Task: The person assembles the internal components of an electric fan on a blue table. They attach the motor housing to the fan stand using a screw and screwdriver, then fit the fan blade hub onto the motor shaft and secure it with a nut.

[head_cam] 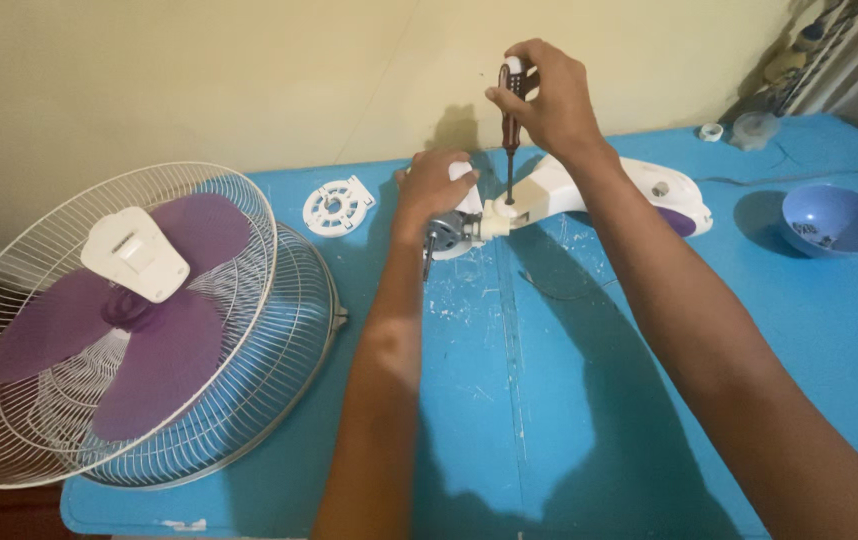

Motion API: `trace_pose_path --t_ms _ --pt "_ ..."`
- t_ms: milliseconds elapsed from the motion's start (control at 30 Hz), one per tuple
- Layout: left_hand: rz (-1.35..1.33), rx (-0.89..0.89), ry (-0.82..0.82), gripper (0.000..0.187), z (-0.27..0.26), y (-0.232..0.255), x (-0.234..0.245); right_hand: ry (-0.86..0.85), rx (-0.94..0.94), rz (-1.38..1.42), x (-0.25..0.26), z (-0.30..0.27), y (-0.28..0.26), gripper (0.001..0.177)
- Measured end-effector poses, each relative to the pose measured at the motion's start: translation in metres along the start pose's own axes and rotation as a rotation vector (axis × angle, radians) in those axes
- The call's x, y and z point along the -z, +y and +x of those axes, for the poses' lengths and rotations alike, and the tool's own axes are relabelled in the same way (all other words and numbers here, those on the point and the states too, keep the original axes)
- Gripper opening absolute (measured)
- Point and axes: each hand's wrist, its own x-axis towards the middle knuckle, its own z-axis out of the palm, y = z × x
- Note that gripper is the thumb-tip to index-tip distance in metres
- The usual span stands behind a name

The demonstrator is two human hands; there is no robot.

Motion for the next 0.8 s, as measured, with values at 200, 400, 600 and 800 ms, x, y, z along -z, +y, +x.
trace_pose_path --t_ms 200,400,600,800 --pt "-0.549 -0.187 0.405 0.031 -0.012 -0.034 0.004 -0.056 0.015 -0.097 0.03 -0.012 -0.022 0.042" --pt "-0.532 -0.208 0.399 0.044 -0.05 -0.071 -0.009 -0.099 -0.136 0.117 0.046 -0.036 -0.013 0.038" --pt "-0.818 -0.255 0.29 0.061 -0.073 -0.076 -0.029 0.056 -0.324 0.339 0.058 -0.077 0.03 0.043" --pt "-0.743 -0.309 0.288 0.083 -0.078 -0.079 -0.029 -0.195 -0.319 0.097 0.098 -0.117 0.041 0.044"
